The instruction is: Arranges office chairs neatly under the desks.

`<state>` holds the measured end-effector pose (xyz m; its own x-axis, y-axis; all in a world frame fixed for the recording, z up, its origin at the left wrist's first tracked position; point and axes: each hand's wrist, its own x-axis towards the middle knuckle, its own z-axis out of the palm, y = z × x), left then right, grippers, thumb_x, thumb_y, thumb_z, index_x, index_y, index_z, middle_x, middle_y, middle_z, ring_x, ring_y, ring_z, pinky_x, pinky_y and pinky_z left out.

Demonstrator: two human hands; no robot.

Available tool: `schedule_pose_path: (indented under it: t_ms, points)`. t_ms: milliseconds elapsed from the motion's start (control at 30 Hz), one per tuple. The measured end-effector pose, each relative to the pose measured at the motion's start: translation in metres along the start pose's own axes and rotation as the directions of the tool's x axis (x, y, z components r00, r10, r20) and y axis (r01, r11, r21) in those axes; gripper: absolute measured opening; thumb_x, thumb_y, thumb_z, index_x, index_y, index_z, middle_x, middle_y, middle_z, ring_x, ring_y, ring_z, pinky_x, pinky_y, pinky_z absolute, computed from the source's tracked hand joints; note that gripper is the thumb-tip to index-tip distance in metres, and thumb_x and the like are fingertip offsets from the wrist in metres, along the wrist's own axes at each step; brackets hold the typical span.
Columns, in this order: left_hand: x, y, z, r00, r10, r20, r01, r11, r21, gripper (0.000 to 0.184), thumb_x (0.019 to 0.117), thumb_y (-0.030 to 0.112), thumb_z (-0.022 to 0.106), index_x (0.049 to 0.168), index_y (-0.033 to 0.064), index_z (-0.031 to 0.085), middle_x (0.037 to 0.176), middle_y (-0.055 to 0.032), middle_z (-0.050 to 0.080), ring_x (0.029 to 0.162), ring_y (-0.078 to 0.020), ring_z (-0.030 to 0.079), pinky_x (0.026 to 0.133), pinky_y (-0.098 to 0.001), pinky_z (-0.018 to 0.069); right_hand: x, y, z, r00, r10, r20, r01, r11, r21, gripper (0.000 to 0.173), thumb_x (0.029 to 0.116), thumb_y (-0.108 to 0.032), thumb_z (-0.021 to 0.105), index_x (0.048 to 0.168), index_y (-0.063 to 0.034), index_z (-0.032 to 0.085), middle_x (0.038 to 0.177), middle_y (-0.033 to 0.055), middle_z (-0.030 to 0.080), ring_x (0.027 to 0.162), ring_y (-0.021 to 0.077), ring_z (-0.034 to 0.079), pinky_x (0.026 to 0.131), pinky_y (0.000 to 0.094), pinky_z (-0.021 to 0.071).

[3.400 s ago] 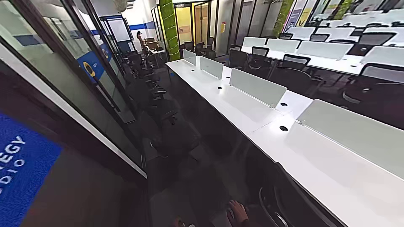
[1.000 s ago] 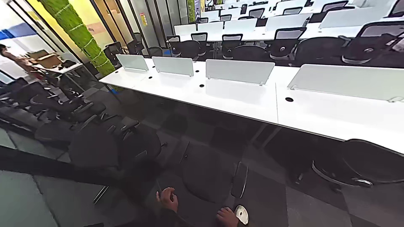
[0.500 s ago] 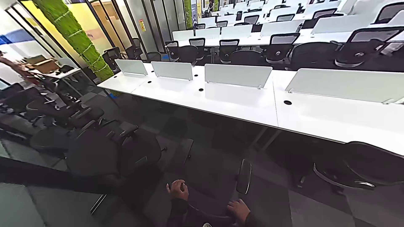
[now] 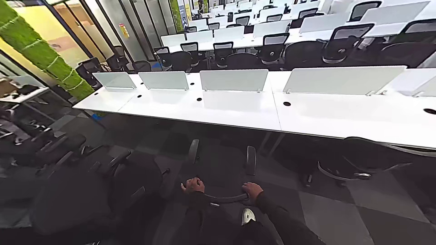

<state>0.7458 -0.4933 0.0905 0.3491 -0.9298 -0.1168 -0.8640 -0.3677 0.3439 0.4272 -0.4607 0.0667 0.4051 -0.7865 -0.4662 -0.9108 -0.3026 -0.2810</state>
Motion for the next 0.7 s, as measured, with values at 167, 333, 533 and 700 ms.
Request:
schedule_pose_path:
  t_ms: [167, 333, 533, 700]
  points:
    - [0.042, 0.031, 0.002, 0.997, 0.059, 0.044, -0.058, 0.998, -0.005, 0.026, 0.0951, 0.029, 0.061, 0.108, 0.0189, 0.080, 0.115, 0.0003, 0.077, 0.132, -0.0231, 0.058, 0.125, -0.0647, 0.0072, 0.036, 0.034, -0.033, 1.000, -0.002, -0.011, 0.002, 1.000, 0.010, 0.069, 0.0780, -0.063, 0.076, 0.119, -0.0074, 0.069, 0.124, 0.0132, 0.069, 0.122, 0.0335, 0.063, 0.099, 0.0555, 0.0519]
    - [0.076, 0.036, 0.009, 0.967, 0.217, 0.133, -0.219, 0.976, -0.001, 0.030, 0.0896, 0.027, 0.062, 0.112, 0.0166, 0.079, 0.120, -0.0001, 0.075, 0.143, -0.0260, 0.048, 0.124, -0.0677, 0.0028, 0.072, 0.071, -0.050, 0.996, -0.076, -0.044, 0.076, 0.997, 0.004, 0.067, 0.0791, -0.067, 0.073, 0.113, -0.0086, 0.071, 0.118, 0.0118, 0.071, 0.116, 0.0319, 0.065, 0.094, 0.0526, 0.0539]
    - [0.118, 0.072, 0.016, 0.955, 0.271, 0.123, -0.280, 0.958, 0.066, 0.033, 0.0874, 0.031, 0.060, 0.111, 0.0186, 0.079, 0.117, 0.0027, 0.076, 0.144, -0.0266, 0.048, 0.122, -0.0702, 0.0055, 0.099, 0.101, -0.086, 0.998, -0.058, -0.010, 0.058, 0.998, 0.019, 0.062, 0.0826, -0.062, 0.073, 0.112, -0.0071, 0.071, 0.120, 0.0128, 0.071, 0.117, 0.0324, 0.065, 0.096, 0.0527, 0.0533]
    - [0.156, 0.099, 0.028, 0.946, 0.300, 0.119, -0.311, 0.946, 0.089, 0.033, 0.0896, 0.031, 0.058, 0.111, 0.0169, 0.079, 0.118, 0.0016, 0.076, 0.145, -0.0282, 0.047, 0.121, -0.0715, 0.0040, 0.120, 0.117, -0.106, 0.994, 0.087, -0.060, -0.086, 0.996, 0.024, 0.039, 0.0867, -0.028, 0.075, 0.117, -0.0044, 0.070, 0.123, 0.0157, 0.070, 0.118, 0.0365, 0.064, 0.094, 0.0567, 0.0519]
